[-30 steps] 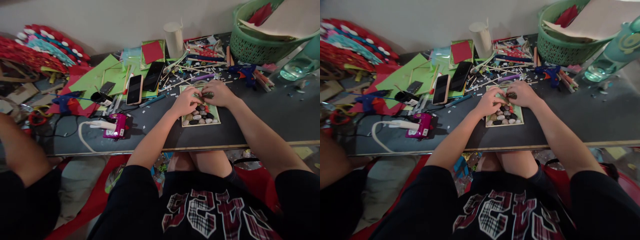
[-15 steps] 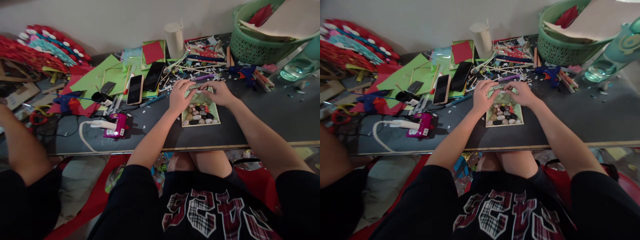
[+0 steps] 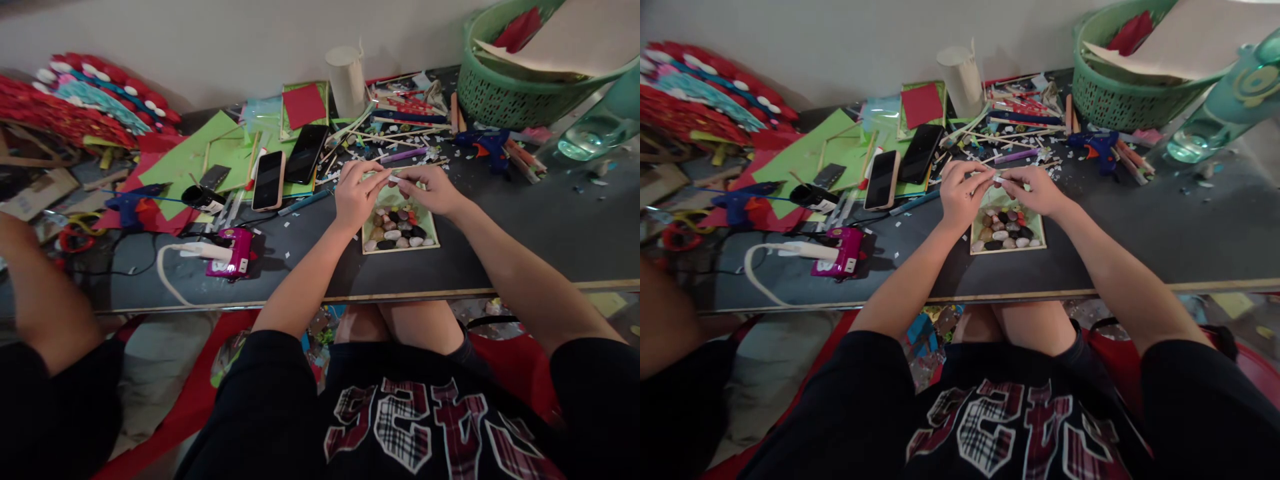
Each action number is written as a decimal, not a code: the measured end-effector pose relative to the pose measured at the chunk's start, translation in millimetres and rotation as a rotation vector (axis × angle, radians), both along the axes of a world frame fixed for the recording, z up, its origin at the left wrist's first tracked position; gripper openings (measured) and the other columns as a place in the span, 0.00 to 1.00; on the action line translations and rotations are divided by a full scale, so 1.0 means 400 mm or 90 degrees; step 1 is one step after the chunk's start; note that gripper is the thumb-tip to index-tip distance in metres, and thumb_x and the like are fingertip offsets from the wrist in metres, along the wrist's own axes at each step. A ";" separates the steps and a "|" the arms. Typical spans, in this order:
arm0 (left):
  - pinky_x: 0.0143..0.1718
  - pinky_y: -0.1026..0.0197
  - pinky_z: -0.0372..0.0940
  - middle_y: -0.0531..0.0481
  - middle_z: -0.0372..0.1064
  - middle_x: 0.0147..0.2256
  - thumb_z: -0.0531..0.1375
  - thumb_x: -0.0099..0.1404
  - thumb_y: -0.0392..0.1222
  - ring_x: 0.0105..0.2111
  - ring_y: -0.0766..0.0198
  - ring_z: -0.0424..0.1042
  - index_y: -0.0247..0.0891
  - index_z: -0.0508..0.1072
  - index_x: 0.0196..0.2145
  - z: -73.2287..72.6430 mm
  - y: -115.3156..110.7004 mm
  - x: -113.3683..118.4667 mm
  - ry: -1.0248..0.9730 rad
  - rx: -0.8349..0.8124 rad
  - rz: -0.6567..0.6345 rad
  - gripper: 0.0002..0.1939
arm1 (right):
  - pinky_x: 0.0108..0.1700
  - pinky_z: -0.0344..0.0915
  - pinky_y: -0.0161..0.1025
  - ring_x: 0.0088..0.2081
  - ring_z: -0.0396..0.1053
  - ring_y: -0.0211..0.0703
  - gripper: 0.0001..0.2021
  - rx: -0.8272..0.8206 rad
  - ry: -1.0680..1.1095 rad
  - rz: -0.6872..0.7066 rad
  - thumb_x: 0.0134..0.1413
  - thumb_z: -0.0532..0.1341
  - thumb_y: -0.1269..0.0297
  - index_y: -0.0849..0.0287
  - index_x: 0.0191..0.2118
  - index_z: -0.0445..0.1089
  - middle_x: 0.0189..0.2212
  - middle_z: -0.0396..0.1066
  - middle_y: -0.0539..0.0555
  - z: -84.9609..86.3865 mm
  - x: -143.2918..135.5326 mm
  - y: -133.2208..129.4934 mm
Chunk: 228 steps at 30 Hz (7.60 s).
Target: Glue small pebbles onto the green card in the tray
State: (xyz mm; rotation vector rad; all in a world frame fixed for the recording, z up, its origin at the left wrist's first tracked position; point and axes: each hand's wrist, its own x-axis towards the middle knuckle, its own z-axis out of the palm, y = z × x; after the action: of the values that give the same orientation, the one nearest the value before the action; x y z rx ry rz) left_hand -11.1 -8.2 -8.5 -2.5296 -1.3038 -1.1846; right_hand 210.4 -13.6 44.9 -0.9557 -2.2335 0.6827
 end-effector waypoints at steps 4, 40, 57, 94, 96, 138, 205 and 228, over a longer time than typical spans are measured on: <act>0.57 0.44 0.69 0.44 0.76 0.50 0.50 0.79 0.49 0.54 0.51 0.72 0.51 0.77 0.54 0.009 -0.012 0.008 -0.014 0.017 -0.003 0.17 | 0.34 0.58 0.39 0.26 0.61 0.38 0.25 0.043 -0.013 -0.049 0.65 0.53 0.42 0.57 0.33 0.75 0.23 0.69 0.51 -0.010 -0.002 0.003; 0.59 0.45 0.69 0.43 0.74 0.49 0.48 0.78 0.41 0.55 0.53 0.74 0.42 0.68 0.45 0.024 -0.062 0.067 0.050 0.168 -0.122 0.10 | 0.38 0.66 0.44 0.32 0.70 0.43 0.11 0.071 0.178 -0.201 0.58 0.63 0.60 0.58 0.28 0.78 0.25 0.74 0.54 -0.071 0.016 0.052; 0.62 0.36 0.63 0.40 0.64 0.57 0.53 0.76 0.55 0.61 0.45 0.63 0.48 0.69 0.50 -0.032 -0.001 0.054 -0.097 -0.038 -0.094 0.14 | 0.29 0.48 0.39 0.24 0.39 0.33 0.28 0.088 0.072 -0.179 0.62 0.59 0.55 0.55 0.21 0.39 0.18 0.37 0.45 -0.062 0.018 0.032; 0.62 0.43 0.68 0.43 0.70 0.58 0.57 0.76 0.52 0.57 0.52 0.70 0.47 0.76 0.51 -0.029 -0.004 0.054 -0.200 -0.016 0.052 0.13 | 0.25 0.44 0.37 0.20 0.40 0.31 0.29 -0.003 0.216 -0.195 0.53 0.65 0.32 0.58 0.33 0.78 0.14 0.46 0.43 -0.057 -0.041 0.003; 0.62 0.42 0.68 0.41 0.69 0.58 0.58 0.75 0.55 0.59 0.50 0.69 0.46 0.74 0.53 -0.037 0.004 0.048 -0.235 -0.017 0.073 0.16 | 0.26 0.45 0.37 0.20 0.41 0.31 0.27 0.001 0.218 -0.199 0.53 0.65 0.34 0.58 0.33 0.78 0.15 0.46 0.44 -0.058 -0.040 0.003; 0.48 0.54 0.74 0.42 0.71 0.55 0.54 0.75 0.62 0.56 0.53 0.70 0.48 0.79 0.48 -0.026 0.015 0.043 -0.208 -0.118 -0.060 0.21 | 0.28 0.50 0.37 0.20 0.42 0.31 0.19 0.058 0.171 -0.215 0.55 0.66 0.45 0.58 0.35 0.79 0.14 0.45 0.42 -0.047 -0.019 -0.002; 0.65 0.47 0.65 0.41 0.77 0.49 0.51 0.77 0.40 0.60 0.50 0.69 0.42 0.71 0.46 0.061 0.022 -0.062 -0.193 -0.186 0.389 0.09 | 0.65 0.59 0.66 0.60 0.69 0.63 0.26 0.188 -0.112 -0.274 0.70 0.52 0.47 0.53 0.66 0.63 0.48 0.80 0.60 -0.049 0.040 0.041; 0.68 0.47 0.63 0.47 0.75 0.59 0.56 0.67 0.31 0.63 0.54 0.69 0.45 0.78 0.56 0.060 0.021 -0.037 0.082 -0.229 0.017 0.23 | 0.65 0.61 0.62 0.54 0.72 0.57 0.23 0.157 -0.076 -0.285 0.62 0.57 0.64 0.55 0.63 0.63 0.45 0.79 0.58 -0.050 0.018 0.099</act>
State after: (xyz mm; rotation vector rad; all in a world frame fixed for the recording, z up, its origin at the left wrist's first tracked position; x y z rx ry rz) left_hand -25.8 0.3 15.6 -2.7581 -1.6394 -0.8264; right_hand 217.6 26.1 24.8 -1.3321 -2.0352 0.1494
